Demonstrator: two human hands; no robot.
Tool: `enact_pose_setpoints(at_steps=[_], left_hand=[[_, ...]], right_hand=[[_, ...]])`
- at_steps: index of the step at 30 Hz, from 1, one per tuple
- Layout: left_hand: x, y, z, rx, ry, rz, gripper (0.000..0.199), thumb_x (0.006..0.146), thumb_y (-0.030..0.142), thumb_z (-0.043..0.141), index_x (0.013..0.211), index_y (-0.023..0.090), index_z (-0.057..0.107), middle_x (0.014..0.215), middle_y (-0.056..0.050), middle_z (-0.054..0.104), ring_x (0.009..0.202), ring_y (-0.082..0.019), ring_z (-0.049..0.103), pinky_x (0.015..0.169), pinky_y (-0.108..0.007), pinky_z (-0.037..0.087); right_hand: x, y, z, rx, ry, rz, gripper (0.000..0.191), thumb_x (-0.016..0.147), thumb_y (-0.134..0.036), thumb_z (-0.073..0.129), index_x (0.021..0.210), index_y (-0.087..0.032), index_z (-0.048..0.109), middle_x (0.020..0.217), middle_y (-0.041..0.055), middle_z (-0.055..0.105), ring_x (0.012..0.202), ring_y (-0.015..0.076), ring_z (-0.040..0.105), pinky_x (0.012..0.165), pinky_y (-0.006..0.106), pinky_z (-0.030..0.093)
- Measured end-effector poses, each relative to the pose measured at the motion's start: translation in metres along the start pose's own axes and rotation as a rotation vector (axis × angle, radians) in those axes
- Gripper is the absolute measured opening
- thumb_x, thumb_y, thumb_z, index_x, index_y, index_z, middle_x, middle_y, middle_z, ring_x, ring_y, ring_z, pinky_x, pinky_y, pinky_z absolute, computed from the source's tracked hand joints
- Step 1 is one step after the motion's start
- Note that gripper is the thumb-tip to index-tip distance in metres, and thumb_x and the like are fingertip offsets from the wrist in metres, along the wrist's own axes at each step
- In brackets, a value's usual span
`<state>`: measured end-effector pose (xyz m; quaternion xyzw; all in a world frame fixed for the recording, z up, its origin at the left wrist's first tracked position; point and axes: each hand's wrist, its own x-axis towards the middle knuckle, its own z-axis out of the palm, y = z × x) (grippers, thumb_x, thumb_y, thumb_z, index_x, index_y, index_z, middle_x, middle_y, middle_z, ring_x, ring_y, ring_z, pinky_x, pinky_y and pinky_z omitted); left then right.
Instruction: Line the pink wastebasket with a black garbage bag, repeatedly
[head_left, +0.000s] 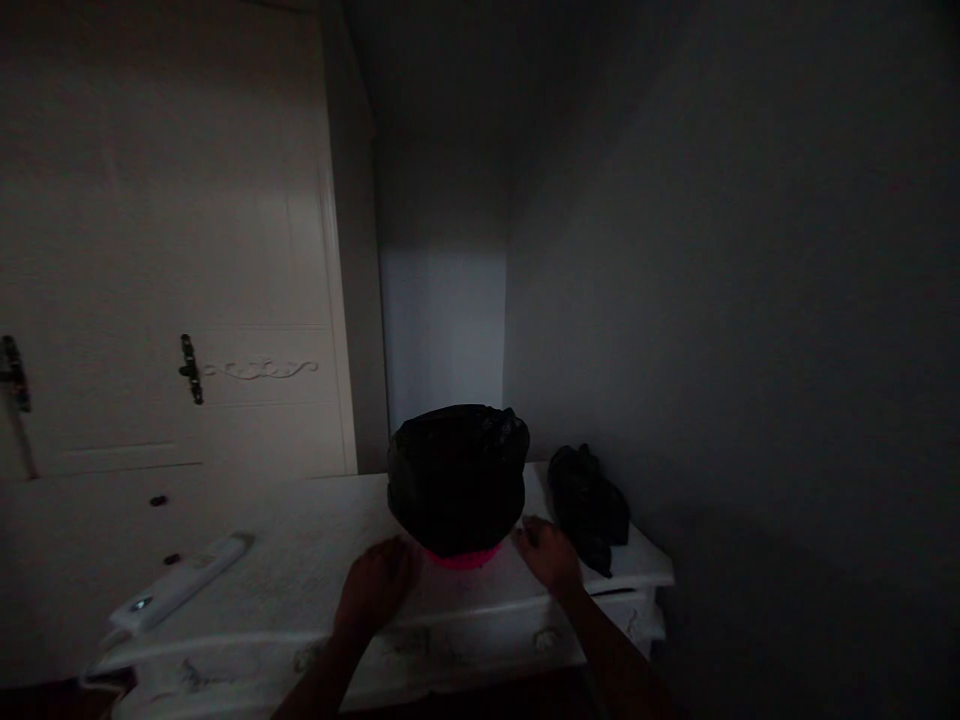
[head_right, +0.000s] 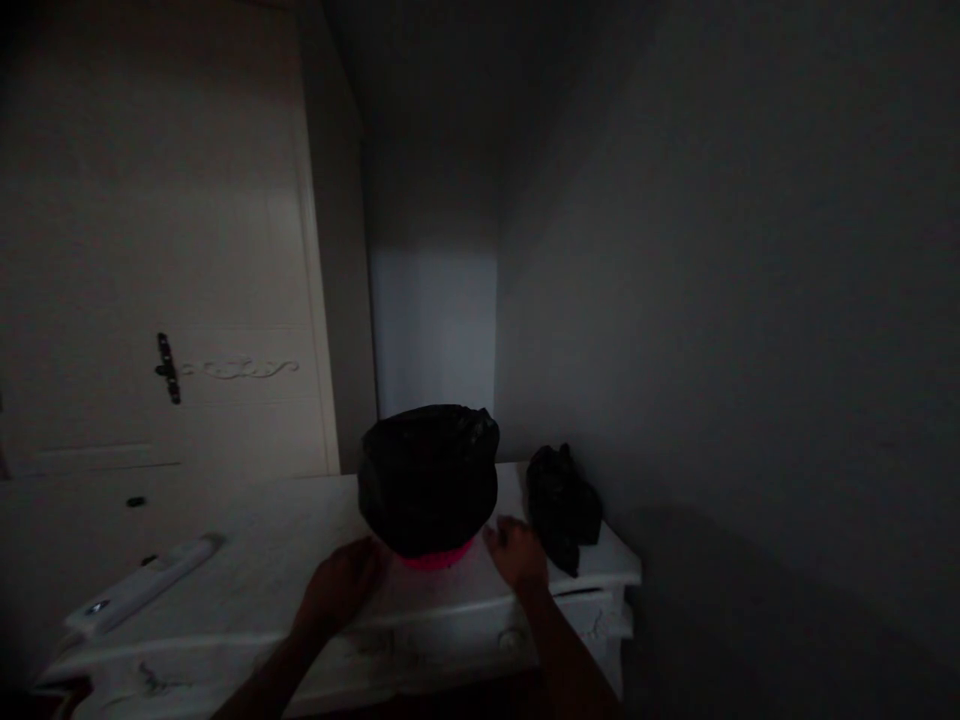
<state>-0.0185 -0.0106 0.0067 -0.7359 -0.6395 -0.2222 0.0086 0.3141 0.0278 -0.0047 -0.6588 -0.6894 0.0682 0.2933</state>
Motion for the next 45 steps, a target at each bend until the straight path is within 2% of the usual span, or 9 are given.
enact_pose_setpoints(at_steps=[12,15,18,23,26,30,34,40,45], left_hand=[[-0.001,-0.006,0.007,-0.013,0.005,0.003,0.043,0.102,0.04,0.038,0.116,0.023,0.074,0.134,-0.011,0.073,0.127,-0.027,0.065,0.113,-0.041,0.045],[-0.001,-0.009,0.007,-0.113,0.001,-0.023,0.045,0.101,0.041,0.036,0.114,0.022,0.075,0.128,-0.011,0.075,0.122,-0.027,0.068,0.111,-0.041,0.047],[0.008,-0.014,-0.003,-0.306,0.035,-0.173,0.045,0.098,0.037,0.036,0.119,0.019,0.073,0.127,-0.011,0.076,0.12,-0.026,0.07,0.107,-0.039,0.051],[0.043,-0.002,-0.048,-0.517,0.416,-0.353,0.057,0.102,0.045,0.027,0.133,0.015,0.064,0.142,-0.014,0.067,0.134,-0.027,0.06,0.116,-0.043,0.045],[0.063,0.022,-0.083,-0.619,0.494,-0.343,0.058,0.104,0.047,0.023,0.133,0.017,0.064,0.141,-0.012,0.067,0.133,-0.025,0.06,0.116,-0.041,0.045],[0.075,0.058,-0.118,-0.627,0.336,-0.222,0.057,0.1,0.058,0.039,0.124,0.016,0.071,0.119,-0.012,0.078,0.117,-0.029,0.069,0.097,-0.04,0.056],[0.071,0.08,-0.145,-0.292,0.219,-0.335,0.057,0.101,0.053,0.036,0.1,0.014,0.079,0.099,-0.017,0.079,0.098,-0.034,0.075,0.081,-0.04,0.056],[0.064,0.089,-0.177,0.175,0.222,-0.217,0.053,0.104,0.044,0.03,0.096,0.016,0.074,0.096,-0.018,0.078,0.09,-0.031,0.075,0.074,-0.036,0.052],[0.074,0.089,-0.18,0.095,0.312,-0.17,0.042,0.106,0.043,0.031,0.106,0.019,0.065,0.099,-0.013,0.076,0.092,-0.027,0.073,0.073,-0.032,0.048]], right_hand=[[0.0,0.002,0.004,0.05,0.024,0.023,0.043,0.102,-0.043,0.04,0.115,-0.022,0.075,0.123,0.0113,0.076,0.116,0.0244,0.07,0.1,0.031,0.048],[0.001,0.006,0.009,0.174,0.036,0.0,0.048,0.103,-0.042,0.035,0.121,-0.02,0.074,0.126,0.0135,0.075,0.122,0.0251,0.068,0.106,0.034,0.046],[0.014,0.011,0.006,0.422,0.032,0.048,0.052,0.102,-0.049,0.036,0.113,-0.019,0.077,0.12,0.0147,0.077,0.119,0.0279,0.069,0.109,0.04,0.047],[0.064,-0.004,-0.034,0.703,0.132,0.143,0.082,0.095,-0.076,0.026,0.113,-0.013,0.075,0.117,0.0207,0.076,0.098,0.0297,0.077,0.085,0.04,0.059],[0.092,-0.035,-0.069,0.883,0.218,0.123,0.077,0.092,-0.076,0.033,0.116,-0.015,0.074,0.118,0.0161,0.076,0.094,0.0257,0.076,0.078,0.035,0.06],[0.108,-0.074,-0.106,0.516,0.292,0.029,0.038,0.089,-0.049,0.061,0.105,-0.019,0.078,0.109,0.0098,0.078,0.103,0.0256,0.073,0.091,0.036,0.055],[0.107,-0.092,-0.131,0.136,0.344,-0.062,0.02,0.091,-0.029,0.062,0.094,-0.018,0.078,0.109,0.0139,0.076,0.099,0.0247,0.071,0.09,0.033,0.051],[0.118,-0.126,-0.166,0.143,0.321,-0.18,0.018,0.098,-0.021,0.052,0.099,-0.02,0.07,0.1,0.0101,0.076,0.092,0.0212,0.068,0.086,0.032,0.047],[0.136,-0.163,-0.187,0.246,0.388,-0.28,0.015,0.097,-0.018,0.052,0.095,-0.021,0.066,0.094,0.0073,0.073,0.088,0.0197,0.063,0.087,0.032,0.045]])
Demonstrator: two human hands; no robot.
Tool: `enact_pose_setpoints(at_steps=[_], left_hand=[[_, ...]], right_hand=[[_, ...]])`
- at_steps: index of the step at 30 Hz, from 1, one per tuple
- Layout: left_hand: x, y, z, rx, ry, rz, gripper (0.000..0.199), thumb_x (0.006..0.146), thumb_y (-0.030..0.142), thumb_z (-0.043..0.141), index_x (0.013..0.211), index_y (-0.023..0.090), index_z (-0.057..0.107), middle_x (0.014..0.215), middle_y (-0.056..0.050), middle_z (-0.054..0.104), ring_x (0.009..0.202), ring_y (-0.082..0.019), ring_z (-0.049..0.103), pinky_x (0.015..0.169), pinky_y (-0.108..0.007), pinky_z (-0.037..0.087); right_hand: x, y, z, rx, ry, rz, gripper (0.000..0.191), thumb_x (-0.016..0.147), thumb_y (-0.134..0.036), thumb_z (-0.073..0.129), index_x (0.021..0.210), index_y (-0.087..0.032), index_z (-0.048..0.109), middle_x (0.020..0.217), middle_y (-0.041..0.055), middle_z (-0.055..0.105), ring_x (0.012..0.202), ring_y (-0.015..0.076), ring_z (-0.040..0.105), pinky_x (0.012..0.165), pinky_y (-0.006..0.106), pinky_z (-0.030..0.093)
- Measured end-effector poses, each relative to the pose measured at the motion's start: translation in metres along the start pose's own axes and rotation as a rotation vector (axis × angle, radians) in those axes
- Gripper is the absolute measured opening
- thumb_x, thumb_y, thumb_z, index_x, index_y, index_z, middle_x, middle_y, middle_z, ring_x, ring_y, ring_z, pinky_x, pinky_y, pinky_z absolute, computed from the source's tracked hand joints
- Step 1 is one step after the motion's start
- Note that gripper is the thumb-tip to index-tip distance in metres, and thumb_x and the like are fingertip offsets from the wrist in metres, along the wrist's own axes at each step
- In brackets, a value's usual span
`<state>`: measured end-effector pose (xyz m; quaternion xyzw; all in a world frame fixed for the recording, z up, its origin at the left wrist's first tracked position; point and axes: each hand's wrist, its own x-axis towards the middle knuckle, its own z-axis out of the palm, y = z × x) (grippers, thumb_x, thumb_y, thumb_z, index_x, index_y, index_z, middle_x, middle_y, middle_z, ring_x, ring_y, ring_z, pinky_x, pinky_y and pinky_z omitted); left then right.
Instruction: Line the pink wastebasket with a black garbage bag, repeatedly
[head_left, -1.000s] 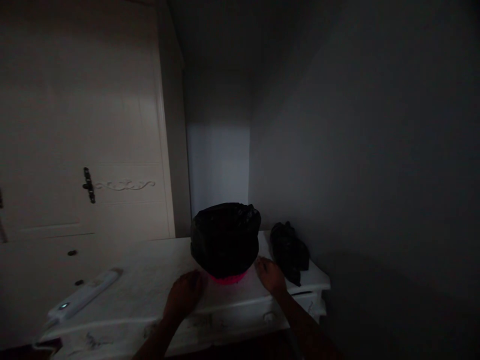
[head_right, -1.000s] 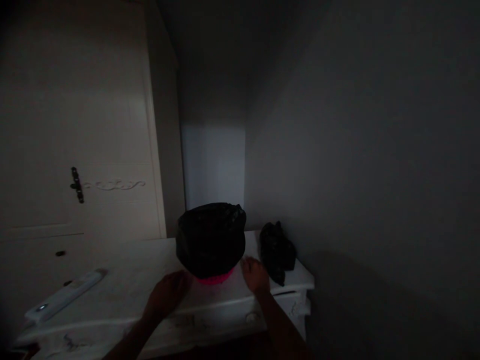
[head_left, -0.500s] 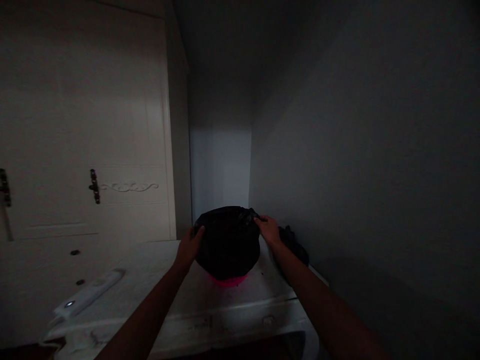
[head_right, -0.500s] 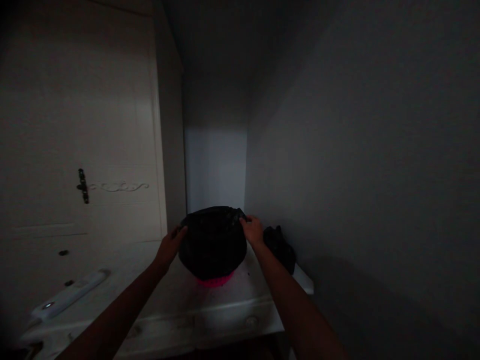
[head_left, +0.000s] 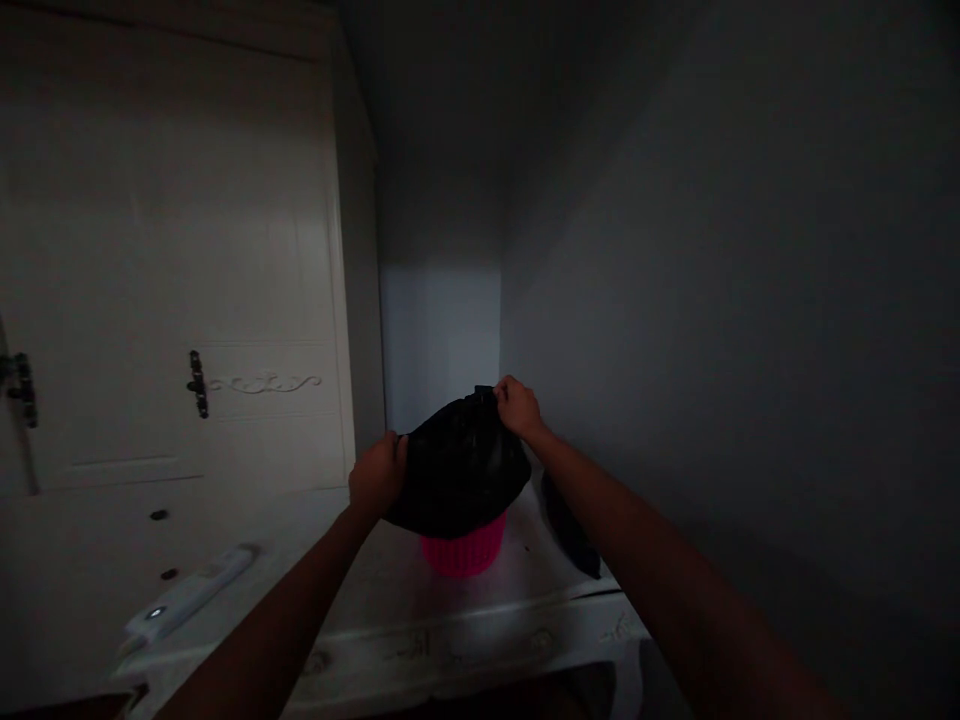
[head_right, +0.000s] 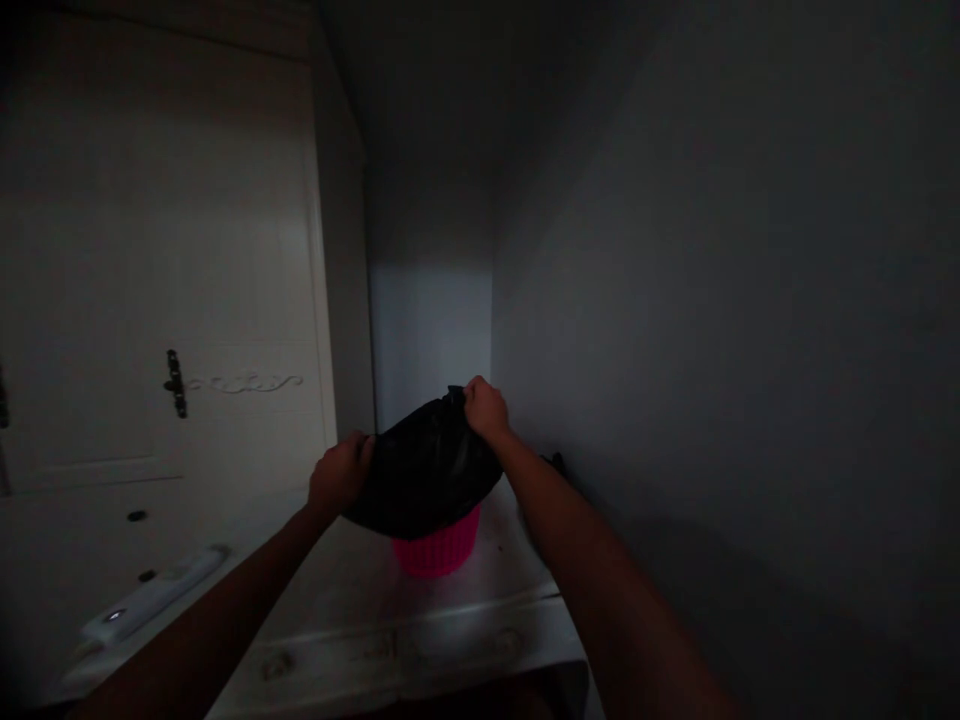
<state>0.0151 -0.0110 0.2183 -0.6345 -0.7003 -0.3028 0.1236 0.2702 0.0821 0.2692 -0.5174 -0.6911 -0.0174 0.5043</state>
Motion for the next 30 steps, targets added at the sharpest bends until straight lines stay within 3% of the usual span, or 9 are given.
enact_pose_setpoints(at_steps=[7,13,16,20,25,30], left_hand=[[0.003,0.002,0.015,-0.135,-0.037,0.088,0.031,0.105,0.03,0.036,0.105,0.019,0.064,0.102,-0.011,0.075,0.093,-0.023,0.07,0.077,-0.03,0.046],[-0.003,0.001,0.018,-0.138,-0.023,0.144,0.029,0.104,0.029,0.037,0.109,0.018,0.063,0.104,-0.012,0.074,0.098,-0.024,0.069,0.08,-0.032,0.047],[-0.006,-0.001,0.018,-0.166,0.01,0.16,0.025,0.101,0.024,0.042,0.114,0.018,0.063,0.108,-0.012,0.074,0.103,-0.025,0.069,0.084,-0.032,0.048],[-0.009,-0.005,0.016,-0.217,0.019,0.141,0.029,0.094,0.016,0.047,0.119,0.02,0.063,0.109,-0.011,0.074,0.107,-0.025,0.068,0.088,-0.033,0.049],[-0.014,0.0,0.013,-0.24,0.031,0.13,0.025,0.096,0.016,0.046,0.114,0.018,0.063,0.111,-0.011,0.073,0.107,-0.024,0.068,0.086,-0.032,0.049],[-0.021,0.017,0.017,-0.16,0.108,0.127,0.021,0.1,0.021,0.043,0.105,0.017,0.063,0.101,-0.012,0.072,0.097,-0.026,0.067,0.078,-0.034,0.047]], right_hand=[[0.037,-0.038,0.01,0.515,0.032,0.009,0.01,0.089,-0.029,0.063,0.083,-0.022,0.064,0.088,0.0008,0.068,0.089,0.0166,0.06,0.093,0.033,0.045],[0.04,-0.081,0.031,1.073,-0.021,0.247,0.013,0.085,-0.032,0.068,0.088,-0.019,0.068,0.084,0.0008,0.068,0.085,0.017,0.061,0.088,0.033,0.048],[0.038,-0.104,0.037,1.216,-0.089,0.16,0.016,0.085,-0.034,0.07,0.092,-0.019,0.068,0.087,0.0007,0.069,0.086,0.0161,0.062,0.088,0.031,0.049],[0.039,-0.124,0.037,1.217,-0.131,0.034,0.02,0.086,-0.038,0.07,0.094,-0.021,0.066,0.088,-0.0004,0.067,0.086,0.0154,0.063,0.087,0.029,0.049],[0.043,-0.127,0.035,1.131,-0.121,-0.01,0.017,0.087,-0.038,0.068,0.089,-0.022,0.065,0.082,-0.0032,0.064,0.084,0.0142,0.06,0.087,0.028,0.048],[0.048,-0.127,0.028,0.815,-0.113,-0.103,0.007,0.088,-0.023,0.065,0.082,-0.02,0.064,0.08,-0.0032,0.063,0.084,0.0137,0.06,0.092,0.03,0.048]])
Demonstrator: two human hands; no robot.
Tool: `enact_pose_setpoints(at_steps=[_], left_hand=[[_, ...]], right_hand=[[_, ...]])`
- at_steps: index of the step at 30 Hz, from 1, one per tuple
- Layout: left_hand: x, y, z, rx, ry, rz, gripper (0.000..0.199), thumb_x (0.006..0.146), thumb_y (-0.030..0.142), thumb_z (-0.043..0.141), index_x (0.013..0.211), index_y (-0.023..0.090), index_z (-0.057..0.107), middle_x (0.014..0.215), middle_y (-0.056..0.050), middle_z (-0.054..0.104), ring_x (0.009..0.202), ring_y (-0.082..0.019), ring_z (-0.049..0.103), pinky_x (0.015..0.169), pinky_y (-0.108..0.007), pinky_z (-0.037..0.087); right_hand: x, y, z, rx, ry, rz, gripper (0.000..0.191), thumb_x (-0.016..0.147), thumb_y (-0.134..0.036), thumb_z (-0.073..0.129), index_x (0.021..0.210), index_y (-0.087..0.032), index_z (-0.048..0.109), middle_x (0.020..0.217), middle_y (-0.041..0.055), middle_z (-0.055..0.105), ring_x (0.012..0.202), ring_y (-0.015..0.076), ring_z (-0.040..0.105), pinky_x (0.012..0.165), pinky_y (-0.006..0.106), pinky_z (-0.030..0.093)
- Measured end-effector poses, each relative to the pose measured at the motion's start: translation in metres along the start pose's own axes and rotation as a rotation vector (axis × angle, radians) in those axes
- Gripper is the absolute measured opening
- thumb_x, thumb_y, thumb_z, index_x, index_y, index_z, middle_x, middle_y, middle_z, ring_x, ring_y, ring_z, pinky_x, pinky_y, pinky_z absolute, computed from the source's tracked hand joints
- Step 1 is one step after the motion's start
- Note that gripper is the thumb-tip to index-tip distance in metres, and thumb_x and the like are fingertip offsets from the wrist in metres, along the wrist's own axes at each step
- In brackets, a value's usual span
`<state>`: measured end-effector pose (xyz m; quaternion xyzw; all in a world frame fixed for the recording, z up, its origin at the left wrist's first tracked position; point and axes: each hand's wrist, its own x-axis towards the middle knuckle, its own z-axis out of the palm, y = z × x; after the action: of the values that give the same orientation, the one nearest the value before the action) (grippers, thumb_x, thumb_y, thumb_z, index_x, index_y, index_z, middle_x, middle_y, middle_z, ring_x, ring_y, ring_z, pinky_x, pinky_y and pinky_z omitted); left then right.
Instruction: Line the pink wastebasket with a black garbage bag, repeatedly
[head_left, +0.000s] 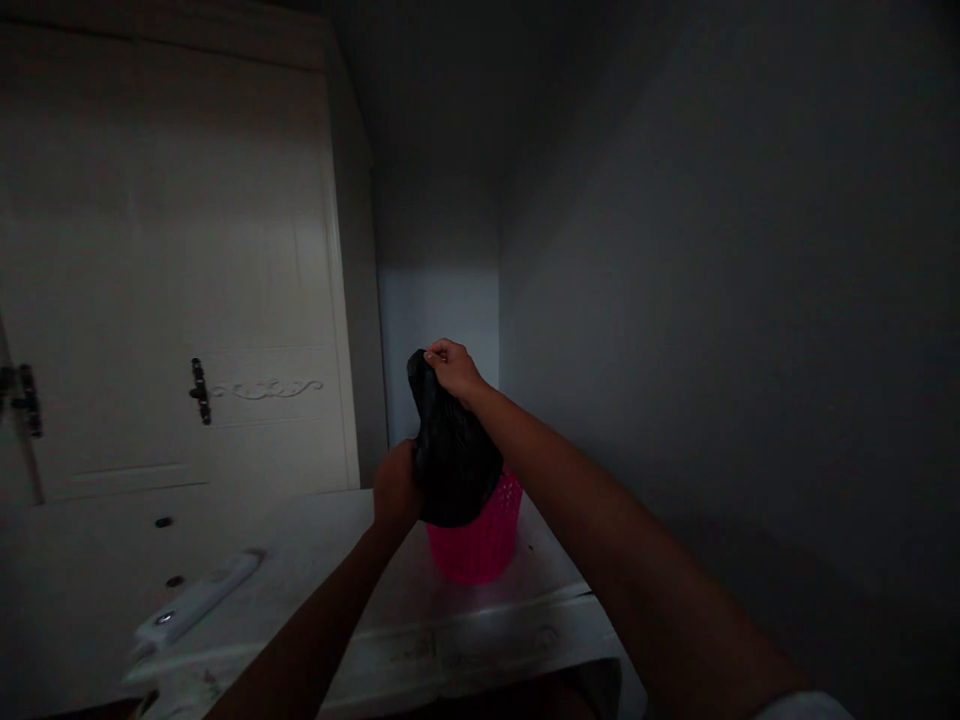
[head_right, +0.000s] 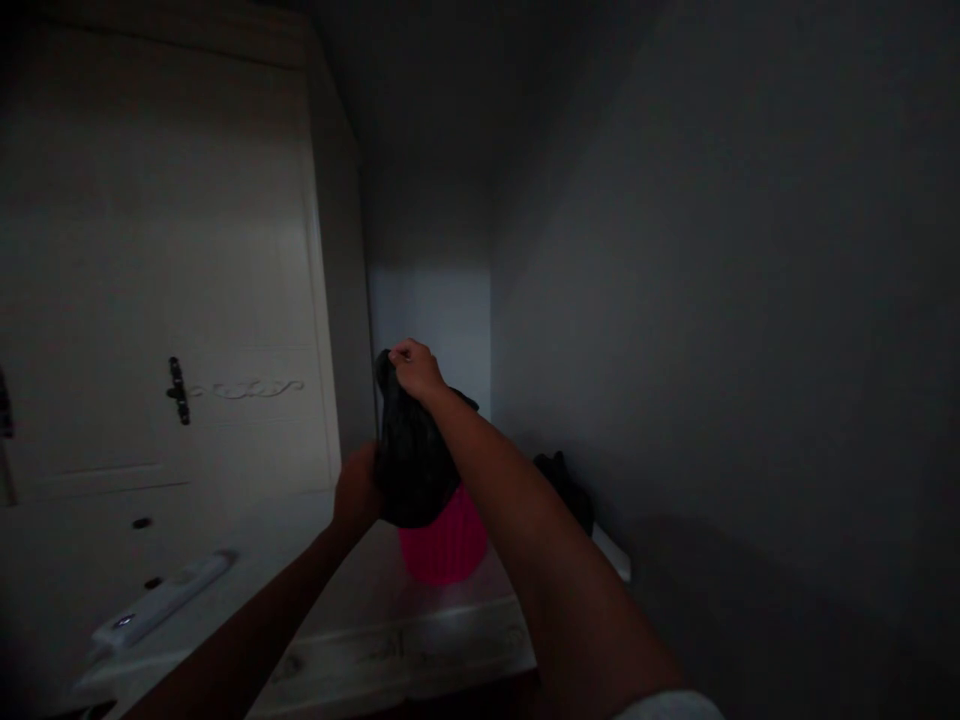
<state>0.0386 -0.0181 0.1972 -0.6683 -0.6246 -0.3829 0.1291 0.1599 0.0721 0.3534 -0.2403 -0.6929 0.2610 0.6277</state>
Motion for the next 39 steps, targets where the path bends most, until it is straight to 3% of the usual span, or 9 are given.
enact_pose_setpoints(at_steps=[10,17,21,25,28,30,34,37,39], left_hand=[[-0.013,0.021,0.023,0.044,0.053,0.164,0.025,0.094,0.01,0.043,0.104,0.017,0.065,0.099,-0.011,0.069,0.093,-0.027,0.064,0.08,-0.037,0.047],[-0.013,0.015,0.031,-0.01,0.164,0.087,0.024,0.096,0.015,0.04,0.105,0.015,0.062,0.096,-0.012,0.066,0.093,-0.029,0.063,0.08,-0.041,0.047],[-0.002,0.001,0.019,-0.217,0.462,-0.102,0.022,0.099,0.026,0.037,0.104,0.019,0.058,0.096,-0.009,0.064,0.094,-0.027,0.061,0.085,-0.041,0.048],[0.009,-0.018,-0.027,-0.39,0.925,-0.232,0.027,0.101,0.036,0.038,0.114,0.018,0.053,0.11,-0.011,0.06,0.107,-0.024,0.058,0.096,-0.041,0.05],[0.007,-0.033,-0.069,-0.304,1.237,-0.059,0.04,0.104,0.043,0.03,0.123,0.012,0.048,0.129,-0.018,0.053,0.126,-0.026,0.052,0.113,-0.049,0.041],[0.0,-0.044,-0.091,-0.252,1.33,0.044,0.039,0.105,0.043,0.029,0.121,0.016,0.051,0.131,-0.017,0.054,0.127,-0.027,0.053,0.113,-0.052,0.043],[-0.022,-0.074,-0.109,-0.023,1.12,0.166,0.024,0.099,0.032,0.041,0.113,0.025,0.058,0.121,-0.01,0.065,0.124,-0.03,0.059,0.117,-0.06,0.038],[-0.04,-0.098,-0.104,0.121,0.887,0.125,0.015,0.089,0.03,0.052,0.098,0.023,0.063,0.117,-0.007,0.07,0.122,-0.031,0.062,0.121,-0.061,0.03],[-0.051,-0.11,-0.094,0.185,0.767,0.094,0.015,0.087,0.029,0.055,0.097,0.022,0.065,0.12,-0.008,0.071,0.123,-0.031,0.062,0.121,-0.06,0.029]], right_hand=[[0.013,-0.023,0.01,-0.239,0.061,-0.045,0.009,0.09,-0.021,0.064,0.081,-0.022,0.064,0.088,0.0008,0.068,0.091,0.0178,0.062,0.097,0.036,0.047],[0.032,-0.048,0.006,0.058,0.021,-0.268,0.021,0.095,-0.044,0.063,0.096,-0.023,0.065,0.1,0.0014,0.069,0.1,0.0173,0.063,0.102,0.035,0.048],[0.045,-0.068,0.0,0.253,0.011,-0.294,0.034,0.093,-0.057,0.064,0.106,-0.025,0.064,0.106,0.0017,0.069,0.111,0.0182,0.063,0.105,0.036,0.049],[0.052,-0.084,-0.012,0.38,-0.044,-0.296,0.041,0.093,-0.06,0.064,0.115,-0.025,0.062,0.11,0.0012,0.069,0.115,0.0192,0.064,0.104,0.041,0.052],[0.05,-0.08,-0.021,0.374,-0.071,-0.253,0.04,0.093,-0.059,0.065,0.114,-0.025,0.063,0.107,0.0008,0.069,0.11,0.0174,0.066,0.101,0.04,0.054],[0.045,-0.069,-0.029,0.293,-0.111,-0.179,0.036,0.092,-0.056,0.068,0.107,-0.024,0.065,0.102,0.0013,0.071,0.102,0.0161,0.068,0.098,0.038,0.055],[0.023,-0.029,-0.069,-0.057,-0.1,-0.022,0.025,0.095,-0.045,0.066,0.1,-0.021,0.068,0.101,0.0054,0.074,0.092,0.016,0.07,0.091,0.037,0.056],[-0.01,0.012,-0.125,-0.574,0.107,0.112,0.018,0.097,-0.034,0.062,0.094,-0.018,0.07,0.103,0.0093,0.075,0.099,0.0198,0.07,0.094,0.036,0.054],[-0.044,0.043,-0.164,-0.894,0.117,0.295,0.017,0.095,-0.031,0.062,0.096,-0.017,0.071,0.11,0.0131,0.075,0.108,0.0241,0.07,0.098,0.037,0.051]])
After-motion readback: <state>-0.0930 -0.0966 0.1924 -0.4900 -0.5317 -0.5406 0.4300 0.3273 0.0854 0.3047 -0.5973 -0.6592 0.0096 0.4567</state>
